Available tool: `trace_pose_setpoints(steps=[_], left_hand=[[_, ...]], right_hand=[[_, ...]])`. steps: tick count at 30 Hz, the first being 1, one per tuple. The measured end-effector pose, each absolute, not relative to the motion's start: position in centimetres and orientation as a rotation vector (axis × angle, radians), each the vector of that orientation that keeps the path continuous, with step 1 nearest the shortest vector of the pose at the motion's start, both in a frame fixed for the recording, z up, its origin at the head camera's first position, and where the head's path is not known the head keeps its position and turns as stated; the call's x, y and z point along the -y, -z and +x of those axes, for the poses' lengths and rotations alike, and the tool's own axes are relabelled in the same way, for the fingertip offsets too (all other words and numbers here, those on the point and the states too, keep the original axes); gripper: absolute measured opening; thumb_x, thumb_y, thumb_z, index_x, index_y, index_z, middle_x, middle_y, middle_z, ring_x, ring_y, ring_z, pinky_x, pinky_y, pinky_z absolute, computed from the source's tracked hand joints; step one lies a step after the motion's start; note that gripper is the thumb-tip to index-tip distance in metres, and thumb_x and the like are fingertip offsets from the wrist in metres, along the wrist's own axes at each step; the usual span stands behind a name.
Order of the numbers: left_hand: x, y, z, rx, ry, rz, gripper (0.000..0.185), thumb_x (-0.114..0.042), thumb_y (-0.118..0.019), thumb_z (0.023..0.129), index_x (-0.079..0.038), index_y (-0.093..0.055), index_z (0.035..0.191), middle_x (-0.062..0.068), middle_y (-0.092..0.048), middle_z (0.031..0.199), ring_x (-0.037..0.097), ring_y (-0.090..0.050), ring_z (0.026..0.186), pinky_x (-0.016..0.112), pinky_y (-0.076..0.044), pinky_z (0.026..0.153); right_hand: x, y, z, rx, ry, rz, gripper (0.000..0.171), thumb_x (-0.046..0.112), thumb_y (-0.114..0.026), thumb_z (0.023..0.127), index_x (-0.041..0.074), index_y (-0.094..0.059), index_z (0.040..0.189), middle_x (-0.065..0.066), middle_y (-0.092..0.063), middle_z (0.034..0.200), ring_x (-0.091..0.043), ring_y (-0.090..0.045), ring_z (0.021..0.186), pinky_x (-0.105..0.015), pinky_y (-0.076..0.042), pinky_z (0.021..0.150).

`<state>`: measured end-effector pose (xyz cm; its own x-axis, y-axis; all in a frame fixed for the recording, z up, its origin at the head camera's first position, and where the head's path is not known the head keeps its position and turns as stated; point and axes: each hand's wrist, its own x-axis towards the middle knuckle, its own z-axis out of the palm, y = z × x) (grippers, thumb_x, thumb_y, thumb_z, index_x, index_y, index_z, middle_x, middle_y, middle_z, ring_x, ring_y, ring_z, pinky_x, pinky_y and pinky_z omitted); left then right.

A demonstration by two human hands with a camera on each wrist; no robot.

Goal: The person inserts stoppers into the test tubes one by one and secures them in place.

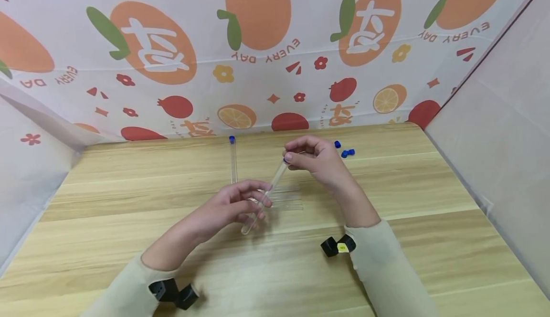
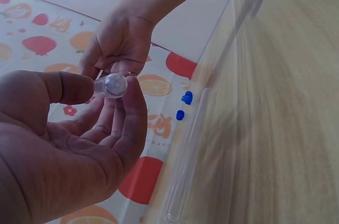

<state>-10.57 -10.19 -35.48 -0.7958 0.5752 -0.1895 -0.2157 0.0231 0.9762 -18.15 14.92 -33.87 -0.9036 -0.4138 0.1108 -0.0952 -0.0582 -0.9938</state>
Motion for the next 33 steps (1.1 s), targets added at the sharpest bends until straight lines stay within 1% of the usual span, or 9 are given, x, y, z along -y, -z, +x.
trace_pose_setpoints(steps=[3,7,13,16,20,25,29,33], left_hand=[[10.16,35.51,-10.57,-1.757,-1.832,0.368,0.042,-0.001,-0.044,0.100,-0.003,-0.048,0.141,0.024,-0.059,0.123,0.023,-0.064,0.091,0.038,-0.059,0.077],[10.21,35.59,-10.59,-1.751,-1.846,0.356,0.041,-0.004,-0.044,0.101,-0.002,-0.047,0.142,0.025,-0.058,0.124,0.021,-0.064,0.091,0.034,-0.059,0.076],[10.25,35.74,-10.51,-1.747,-1.856,0.329,0.039,-0.017,-0.053,0.105,-0.004,-0.050,0.141,0.023,-0.060,0.120,0.019,-0.062,0.087,0.029,-0.058,0.073],[10.28,35.81,-10.50,-1.742,-1.859,0.320,0.040,-0.018,-0.056,0.103,-0.003,-0.051,0.140,0.021,-0.061,0.117,0.019,-0.062,0.086,0.027,-0.058,0.072],[10.26,35.94,-10.69,-1.734,-1.863,0.314,0.041,-0.019,-0.056,0.104,-0.001,-0.051,0.141,0.023,-0.062,0.118,0.019,-0.064,0.086,0.028,-0.060,0.071],[10.12,36.11,-10.92,-1.712,-1.869,0.324,0.041,-0.018,-0.054,0.104,0.000,-0.049,0.140,0.025,-0.063,0.122,0.019,-0.067,0.086,0.036,-0.062,0.075],[10.11,36.18,-11.06,-1.700,-1.872,0.330,0.042,-0.019,-0.053,0.105,0.002,-0.049,0.140,0.019,-0.068,0.117,0.019,-0.070,0.085,0.038,-0.062,0.077],[10.16,36.10,-11.19,-1.701,-1.870,0.328,0.042,-0.018,-0.053,0.105,0.003,-0.049,0.140,0.013,-0.070,0.113,0.018,-0.070,0.084,0.038,-0.062,0.076]], right_hand=[[-14.82,33.99,-18.06,-1.987,2.062,-0.557,0.017,0.003,-0.067,0.094,-0.001,-0.065,0.110,-0.011,-0.072,0.105,-0.017,-0.070,0.094,-0.034,-0.061,0.083],[-14.62,34.07,-17.97,-1.981,2.059,-0.571,0.017,0.004,-0.068,0.093,-0.001,-0.067,0.110,-0.014,-0.073,0.107,-0.017,-0.071,0.094,-0.033,-0.061,0.083],[-14.31,34.26,-17.91,-1.985,2.060,-0.578,0.018,0.002,-0.069,0.092,-0.003,-0.068,0.109,-0.012,-0.073,0.105,-0.017,-0.071,0.092,-0.033,-0.061,0.083],[-14.18,34.31,-17.83,-1.995,2.049,-0.578,0.019,0.004,-0.070,0.092,-0.003,-0.068,0.110,-0.015,-0.073,0.105,-0.018,-0.071,0.091,-0.034,-0.061,0.083],[-14.19,34.38,-17.92,-1.996,2.053,-0.581,0.020,0.006,-0.067,0.095,-0.004,-0.068,0.112,-0.015,-0.073,0.106,-0.018,-0.071,0.090,-0.035,-0.061,0.084],[-14.24,34.43,-18.30,-1.961,2.065,-0.582,0.025,0.007,-0.064,0.097,-0.010,-0.067,0.115,-0.013,-0.074,0.107,-0.018,-0.073,0.089,-0.035,-0.060,0.084],[-14.25,34.52,-18.57,-1.948,2.056,-0.582,0.027,0.005,-0.064,0.097,-0.013,-0.064,0.117,-0.013,-0.074,0.107,-0.017,-0.072,0.089,-0.034,-0.060,0.084],[-14.20,34.48,-18.71,-1.958,2.044,-0.567,0.026,0.004,-0.063,0.097,-0.013,-0.065,0.117,-0.009,-0.074,0.105,-0.016,-0.072,0.088,-0.034,-0.060,0.084]])
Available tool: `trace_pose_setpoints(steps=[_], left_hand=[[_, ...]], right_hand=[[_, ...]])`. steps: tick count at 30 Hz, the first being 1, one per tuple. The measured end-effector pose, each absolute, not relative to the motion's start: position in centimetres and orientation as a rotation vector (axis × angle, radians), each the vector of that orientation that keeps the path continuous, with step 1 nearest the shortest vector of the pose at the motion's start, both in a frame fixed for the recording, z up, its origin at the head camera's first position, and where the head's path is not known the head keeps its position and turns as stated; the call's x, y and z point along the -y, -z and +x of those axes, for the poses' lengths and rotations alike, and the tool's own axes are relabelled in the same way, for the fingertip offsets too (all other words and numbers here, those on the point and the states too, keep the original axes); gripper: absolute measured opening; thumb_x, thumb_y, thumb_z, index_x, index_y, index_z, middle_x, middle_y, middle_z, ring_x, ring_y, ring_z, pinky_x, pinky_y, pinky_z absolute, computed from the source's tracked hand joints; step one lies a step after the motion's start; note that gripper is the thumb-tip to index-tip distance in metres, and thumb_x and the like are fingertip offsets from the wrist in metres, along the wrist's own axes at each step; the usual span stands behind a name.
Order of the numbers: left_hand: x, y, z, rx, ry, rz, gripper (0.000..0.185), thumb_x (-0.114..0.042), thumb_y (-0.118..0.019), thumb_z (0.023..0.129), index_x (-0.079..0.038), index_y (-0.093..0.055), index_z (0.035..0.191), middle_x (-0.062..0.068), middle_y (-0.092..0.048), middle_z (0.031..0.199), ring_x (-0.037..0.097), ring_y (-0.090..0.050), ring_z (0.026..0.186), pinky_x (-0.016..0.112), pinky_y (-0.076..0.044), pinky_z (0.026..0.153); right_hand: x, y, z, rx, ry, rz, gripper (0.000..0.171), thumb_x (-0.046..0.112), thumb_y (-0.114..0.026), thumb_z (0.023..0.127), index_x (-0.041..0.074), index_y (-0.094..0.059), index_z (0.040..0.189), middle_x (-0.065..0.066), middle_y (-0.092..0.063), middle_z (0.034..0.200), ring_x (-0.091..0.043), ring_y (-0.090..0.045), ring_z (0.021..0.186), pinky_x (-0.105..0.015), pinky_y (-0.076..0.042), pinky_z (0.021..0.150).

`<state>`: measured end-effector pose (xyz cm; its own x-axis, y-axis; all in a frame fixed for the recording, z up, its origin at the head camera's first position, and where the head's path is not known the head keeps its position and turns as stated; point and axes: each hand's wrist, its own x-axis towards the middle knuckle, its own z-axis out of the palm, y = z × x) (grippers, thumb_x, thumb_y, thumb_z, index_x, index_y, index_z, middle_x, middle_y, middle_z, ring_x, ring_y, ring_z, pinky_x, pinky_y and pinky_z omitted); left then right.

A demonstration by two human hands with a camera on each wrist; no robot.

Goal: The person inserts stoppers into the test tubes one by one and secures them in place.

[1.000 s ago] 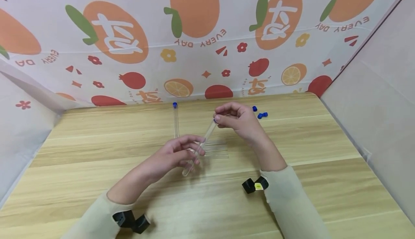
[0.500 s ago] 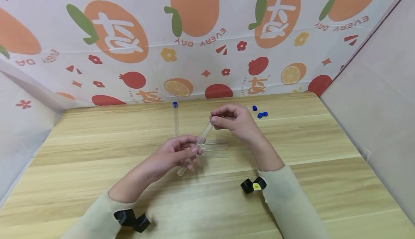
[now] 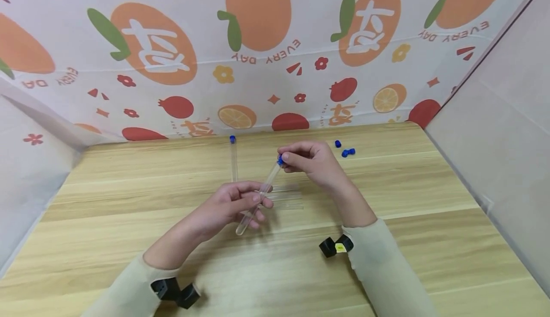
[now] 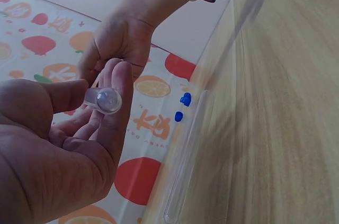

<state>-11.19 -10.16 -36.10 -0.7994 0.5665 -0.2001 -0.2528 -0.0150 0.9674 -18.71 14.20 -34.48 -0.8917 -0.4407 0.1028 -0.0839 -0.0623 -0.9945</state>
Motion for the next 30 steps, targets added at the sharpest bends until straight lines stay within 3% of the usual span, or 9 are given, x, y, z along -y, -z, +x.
trace_pose_setpoints(steps=[4,12,23,30], left_hand=[[10.2,36.0,-11.0,-1.705,-1.866,0.333,0.040,-0.017,-0.053,0.105,0.003,-0.050,0.139,0.013,-0.069,0.113,0.018,-0.070,0.084,0.038,-0.062,0.075],[10.3,36.3,-11.0,-1.731,-1.866,0.345,0.035,-0.017,-0.052,0.105,0.000,-0.055,0.135,0.028,-0.063,0.121,0.017,-0.069,0.081,0.034,-0.062,0.071],[10.3,36.4,-10.6,-1.779,-1.866,0.354,0.036,-0.017,-0.052,0.105,0.000,-0.057,0.137,0.019,-0.069,0.112,0.015,-0.067,0.077,0.029,-0.060,0.064],[10.4,36.8,-10.6,-1.797,-1.860,0.372,0.036,-0.016,-0.052,0.105,0.000,-0.057,0.136,0.022,-0.067,0.113,0.015,-0.067,0.076,0.027,-0.059,0.062]], right_hand=[[-14.0,34.5,-18.4,-1.979,2.033,-0.547,0.025,0.004,-0.064,0.097,-0.011,-0.066,0.115,-0.006,-0.075,0.103,-0.016,-0.072,0.088,-0.033,-0.060,0.083],[-13.7,34.5,-18.2,-2.005,2.021,-0.533,0.021,0.004,-0.065,0.096,-0.010,-0.067,0.112,-0.005,-0.075,0.103,-0.015,-0.072,0.086,-0.033,-0.061,0.082],[-13.5,34.9,-17.8,-2.052,1.963,-0.532,0.024,0.007,-0.067,0.095,-0.009,-0.067,0.114,-0.006,-0.074,0.103,-0.017,-0.070,0.088,-0.033,-0.061,0.083],[-13.5,35.1,-17.6,-2.080,1.949,-0.551,0.027,0.007,-0.066,0.096,-0.010,-0.066,0.116,-0.007,-0.074,0.102,-0.017,-0.070,0.089,-0.033,-0.061,0.083]])
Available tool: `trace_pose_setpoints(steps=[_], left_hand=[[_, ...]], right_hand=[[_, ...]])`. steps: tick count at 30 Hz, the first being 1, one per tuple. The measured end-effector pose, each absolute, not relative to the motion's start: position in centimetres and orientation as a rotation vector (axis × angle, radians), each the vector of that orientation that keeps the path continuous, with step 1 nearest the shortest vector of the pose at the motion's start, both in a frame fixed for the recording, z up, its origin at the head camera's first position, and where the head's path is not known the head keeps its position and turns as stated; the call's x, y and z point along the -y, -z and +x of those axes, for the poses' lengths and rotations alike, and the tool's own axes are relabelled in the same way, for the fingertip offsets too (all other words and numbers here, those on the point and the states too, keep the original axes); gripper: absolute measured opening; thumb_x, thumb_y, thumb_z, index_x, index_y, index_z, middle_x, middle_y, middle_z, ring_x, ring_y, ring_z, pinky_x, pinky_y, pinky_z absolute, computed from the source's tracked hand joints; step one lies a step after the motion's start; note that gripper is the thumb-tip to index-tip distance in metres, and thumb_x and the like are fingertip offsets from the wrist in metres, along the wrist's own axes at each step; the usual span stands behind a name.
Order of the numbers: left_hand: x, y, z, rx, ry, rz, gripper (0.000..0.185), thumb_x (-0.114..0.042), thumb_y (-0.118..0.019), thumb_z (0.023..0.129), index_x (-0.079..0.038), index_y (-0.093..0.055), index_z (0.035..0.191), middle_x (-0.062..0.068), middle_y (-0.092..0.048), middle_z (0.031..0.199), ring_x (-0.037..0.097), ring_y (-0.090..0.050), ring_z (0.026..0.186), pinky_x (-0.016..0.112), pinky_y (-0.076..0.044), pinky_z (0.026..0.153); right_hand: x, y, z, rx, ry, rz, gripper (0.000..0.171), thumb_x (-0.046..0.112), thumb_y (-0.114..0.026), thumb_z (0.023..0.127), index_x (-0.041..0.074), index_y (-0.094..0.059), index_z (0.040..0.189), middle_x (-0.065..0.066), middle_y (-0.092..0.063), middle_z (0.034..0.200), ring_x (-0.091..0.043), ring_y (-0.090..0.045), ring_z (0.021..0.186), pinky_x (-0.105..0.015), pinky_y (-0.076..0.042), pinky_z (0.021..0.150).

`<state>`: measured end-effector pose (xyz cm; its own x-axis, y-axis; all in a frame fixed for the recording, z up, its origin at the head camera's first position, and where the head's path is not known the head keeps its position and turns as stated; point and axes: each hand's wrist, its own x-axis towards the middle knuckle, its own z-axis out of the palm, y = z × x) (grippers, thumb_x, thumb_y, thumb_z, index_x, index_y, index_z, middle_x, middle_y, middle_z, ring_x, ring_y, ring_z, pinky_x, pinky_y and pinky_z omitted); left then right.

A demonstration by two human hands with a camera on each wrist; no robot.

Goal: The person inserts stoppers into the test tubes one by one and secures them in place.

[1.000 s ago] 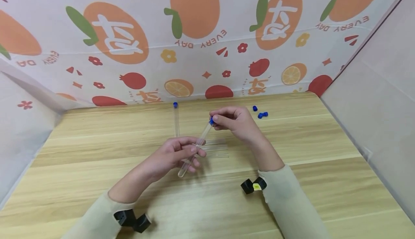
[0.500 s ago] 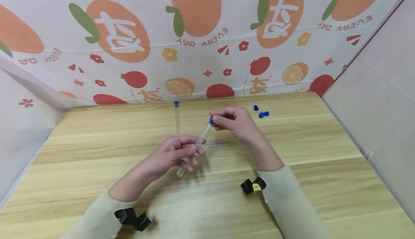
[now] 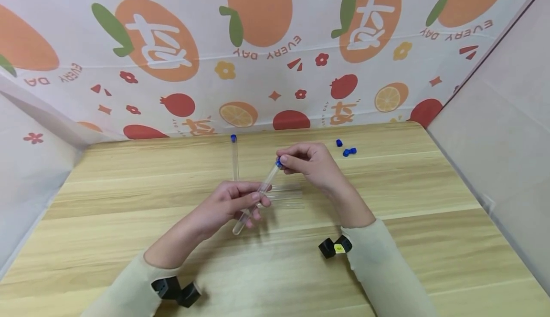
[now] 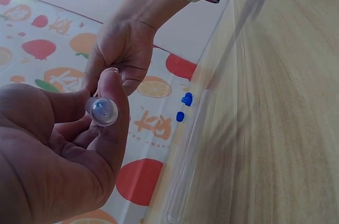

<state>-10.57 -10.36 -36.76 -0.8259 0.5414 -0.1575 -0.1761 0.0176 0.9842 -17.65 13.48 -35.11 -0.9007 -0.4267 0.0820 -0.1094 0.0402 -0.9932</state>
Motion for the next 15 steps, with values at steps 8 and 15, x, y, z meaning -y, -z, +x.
trace_pose_setpoints(steps=[8,15], left_hand=[[10.25,36.45,-10.83,-1.801,-1.853,0.376,0.037,-0.014,-0.050,0.106,0.002,-0.055,0.138,0.019,-0.068,0.111,0.014,-0.066,0.075,0.026,-0.059,0.061],[10.30,35.94,-10.99,-1.790,-1.860,0.362,0.036,-0.011,-0.049,0.106,0.002,-0.055,0.139,0.020,-0.068,0.111,0.013,-0.066,0.075,0.024,-0.058,0.061]], right_hand=[[-13.58,34.88,-17.94,-2.098,1.915,-0.579,0.027,0.009,-0.064,0.097,-0.010,-0.066,0.116,-0.008,-0.073,0.102,-0.017,-0.070,0.088,-0.031,-0.061,0.082],[-13.29,34.60,-18.09,-2.117,1.899,-0.569,0.025,0.010,-0.064,0.098,-0.008,-0.067,0.114,-0.011,-0.073,0.101,-0.018,-0.070,0.087,-0.032,-0.061,0.081]])
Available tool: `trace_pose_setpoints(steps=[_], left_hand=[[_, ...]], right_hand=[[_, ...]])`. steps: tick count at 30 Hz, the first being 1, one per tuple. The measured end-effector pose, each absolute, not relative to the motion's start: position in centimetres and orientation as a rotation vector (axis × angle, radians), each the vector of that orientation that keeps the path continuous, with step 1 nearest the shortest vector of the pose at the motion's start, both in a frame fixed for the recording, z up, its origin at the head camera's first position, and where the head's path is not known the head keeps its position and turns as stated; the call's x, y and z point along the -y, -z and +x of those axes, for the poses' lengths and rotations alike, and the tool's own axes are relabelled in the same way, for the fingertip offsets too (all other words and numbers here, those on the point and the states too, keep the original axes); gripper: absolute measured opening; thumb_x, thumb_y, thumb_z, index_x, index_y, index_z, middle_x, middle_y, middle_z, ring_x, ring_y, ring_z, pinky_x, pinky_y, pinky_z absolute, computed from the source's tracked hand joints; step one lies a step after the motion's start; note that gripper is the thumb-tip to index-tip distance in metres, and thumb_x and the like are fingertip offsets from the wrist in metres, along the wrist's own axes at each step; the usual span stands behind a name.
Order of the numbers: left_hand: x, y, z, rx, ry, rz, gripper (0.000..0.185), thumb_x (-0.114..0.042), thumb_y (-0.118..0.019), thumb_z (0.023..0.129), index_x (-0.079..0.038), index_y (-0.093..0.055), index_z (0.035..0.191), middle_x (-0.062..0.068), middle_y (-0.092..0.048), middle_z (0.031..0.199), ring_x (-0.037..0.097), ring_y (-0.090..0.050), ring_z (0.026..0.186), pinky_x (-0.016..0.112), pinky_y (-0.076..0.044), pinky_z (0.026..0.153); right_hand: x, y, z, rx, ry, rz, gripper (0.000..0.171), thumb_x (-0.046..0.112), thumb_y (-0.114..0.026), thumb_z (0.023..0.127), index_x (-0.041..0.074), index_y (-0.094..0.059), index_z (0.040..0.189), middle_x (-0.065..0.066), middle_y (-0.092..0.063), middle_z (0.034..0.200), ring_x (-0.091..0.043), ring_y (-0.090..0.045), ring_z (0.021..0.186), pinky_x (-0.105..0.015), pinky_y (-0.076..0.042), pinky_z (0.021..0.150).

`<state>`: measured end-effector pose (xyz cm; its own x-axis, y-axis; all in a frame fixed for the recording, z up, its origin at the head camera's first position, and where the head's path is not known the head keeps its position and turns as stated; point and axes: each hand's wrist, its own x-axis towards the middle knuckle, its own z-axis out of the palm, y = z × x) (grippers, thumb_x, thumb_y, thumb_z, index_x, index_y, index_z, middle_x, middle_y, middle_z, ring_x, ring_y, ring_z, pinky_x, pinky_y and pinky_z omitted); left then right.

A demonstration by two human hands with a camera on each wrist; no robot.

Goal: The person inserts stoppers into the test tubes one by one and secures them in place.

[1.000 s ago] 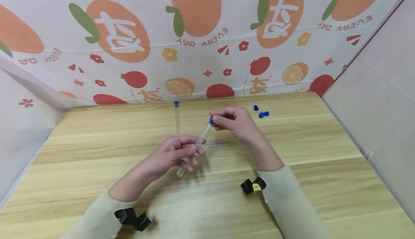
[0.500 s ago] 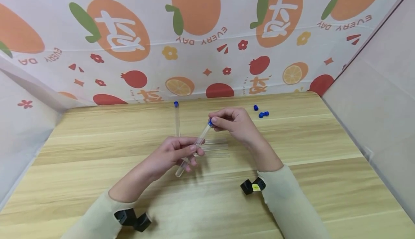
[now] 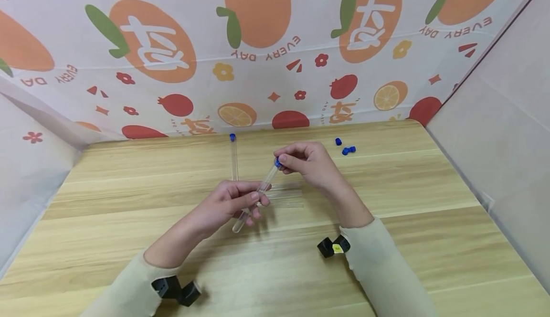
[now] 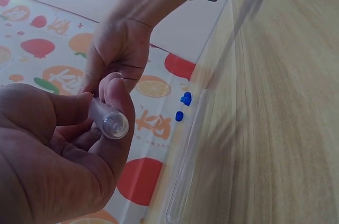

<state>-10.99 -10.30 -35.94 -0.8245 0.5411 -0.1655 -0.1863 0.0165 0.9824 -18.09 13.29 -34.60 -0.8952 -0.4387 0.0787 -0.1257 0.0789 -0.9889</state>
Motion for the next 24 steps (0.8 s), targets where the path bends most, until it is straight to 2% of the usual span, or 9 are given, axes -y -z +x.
trace_pose_setpoints(steps=[11,18,24], left_hand=[[10.1,36.2,-10.8,-1.830,-1.863,0.317,0.035,-0.010,-0.048,0.106,0.004,-0.056,0.136,0.015,-0.070,0.103,0.013,-0.064,0.071,0.024,-0.058,0.061],[9.9,36.3,-10.5,-1.846,-1.892,0.311,0.032,-0.009,-0.049,0.105,0.003,-0.061,0.132,0.005,-0.070,0.093,0.011,-0.062,0.066,0.022,-0.055,0.058],[9.5,36.0,-9.9,-1.817,-1.948,0.247,0.030,-0.011,-0.050,0.105,0.006,-0.064,0.127,0.008,-0.067,0.090,0.011,-0.061,0.062,0.023,-0.055,0.058]], right_hand=[[-12.8,34.7,-17.5,-2.169,1.889,-0.576,0.022,0.009,-0.066,0.096,-0.007,-0.069,0.110,-0.013,-0.072,0.100,-0.017,-0.068,0.084,-0.031,-0.061,0.079],[-13.0,34.6,-17.2,-2.196,1.860,-0.639,0.018,0.010,-0.067,0.095,-0.003,-0.071,0.106,-0.012,-0.073,0.100,-0.019,-0.068,0.083,-0.030,-0.060,0.079],[-12.6,34.6,-17.0,-2.120,1.907,-0.672,0.018,0.007,-0.067,0.095,-0.007,-0.070,0.107,-0.023,-0.071,0.105,-0.018,-0.068,0.085,-0.031,-0.060,0.081]])
